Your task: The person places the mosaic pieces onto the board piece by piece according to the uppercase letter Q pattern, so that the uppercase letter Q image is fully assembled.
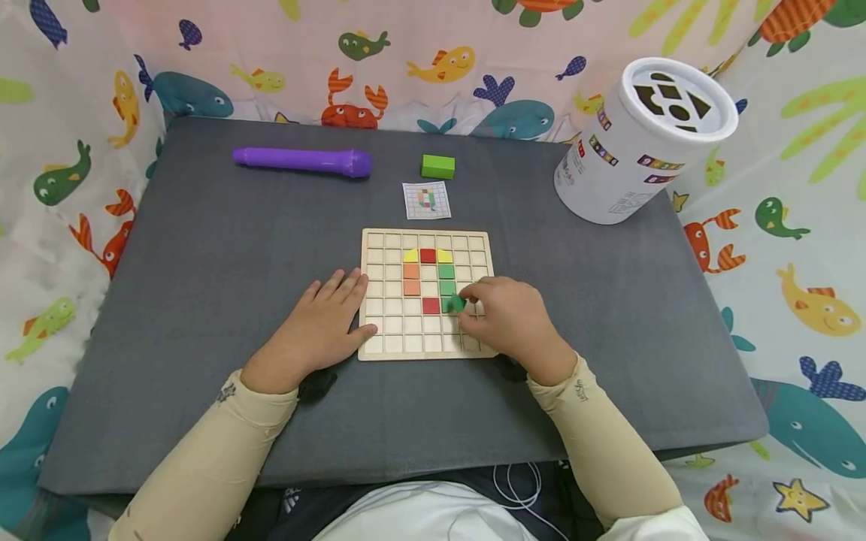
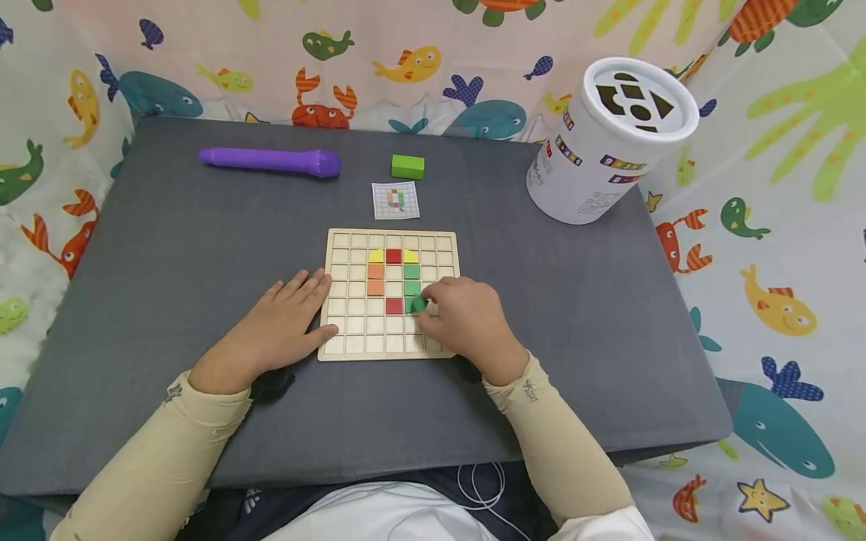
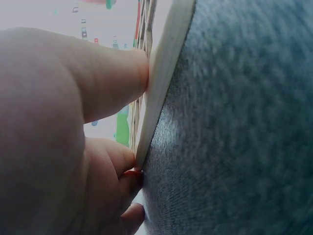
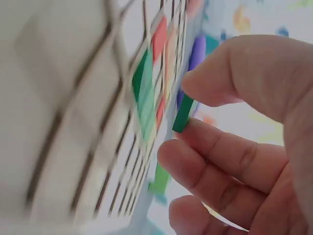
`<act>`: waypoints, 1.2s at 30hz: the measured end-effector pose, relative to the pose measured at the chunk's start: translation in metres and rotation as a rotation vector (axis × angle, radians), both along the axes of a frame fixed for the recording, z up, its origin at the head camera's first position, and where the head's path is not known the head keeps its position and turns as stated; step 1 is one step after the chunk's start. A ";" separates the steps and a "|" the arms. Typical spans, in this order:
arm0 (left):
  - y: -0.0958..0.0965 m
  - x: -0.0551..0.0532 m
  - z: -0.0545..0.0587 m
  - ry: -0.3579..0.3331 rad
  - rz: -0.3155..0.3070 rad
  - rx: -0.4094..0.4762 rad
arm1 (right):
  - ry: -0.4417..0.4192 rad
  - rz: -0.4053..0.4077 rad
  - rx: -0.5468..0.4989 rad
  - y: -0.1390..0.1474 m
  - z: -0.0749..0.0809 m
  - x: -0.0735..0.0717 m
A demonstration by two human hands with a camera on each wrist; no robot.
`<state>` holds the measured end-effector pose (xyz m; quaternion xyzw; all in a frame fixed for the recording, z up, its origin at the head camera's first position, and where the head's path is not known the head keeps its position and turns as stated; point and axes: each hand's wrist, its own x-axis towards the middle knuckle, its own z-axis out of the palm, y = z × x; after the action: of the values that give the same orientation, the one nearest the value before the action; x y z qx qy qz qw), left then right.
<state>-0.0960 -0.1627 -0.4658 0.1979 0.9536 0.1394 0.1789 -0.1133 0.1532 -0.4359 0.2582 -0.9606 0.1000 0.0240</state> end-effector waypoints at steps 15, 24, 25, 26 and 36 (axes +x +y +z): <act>-0.004 -0.002 -0.004 0.011 0.004 -0.016 | 0.026 0.196 0.103 -0.068 -0.009 -0.009; -0.003 -0.003 -0.003 0.005 -0.002 -0.021 | 0.036 0.202 0.125 -0.070 -0.012 -0.007; -0.003 -0.003 -0.002 0.008 -0.002 -0.023 | 0.042 0.201 0.123 -0.070 -0.012 -0.008; -0.002 -0.003 -0.002 0.009 -0.001 -0.025 | 0.048 0.198 0.124 -0.070 -0.013 -0.008; -0.001 -0.002 -0.003 0.022 -0.004 -0.030 | 0.035 0.163 0.105 -0.062 -0.011 -0.009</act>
<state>-0.0982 -0.1633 -0.4689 0.1985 0.9571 0.1226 0.1715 -0.1226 0.0916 -0.4467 0.3382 -0.9397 0.0468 0.0190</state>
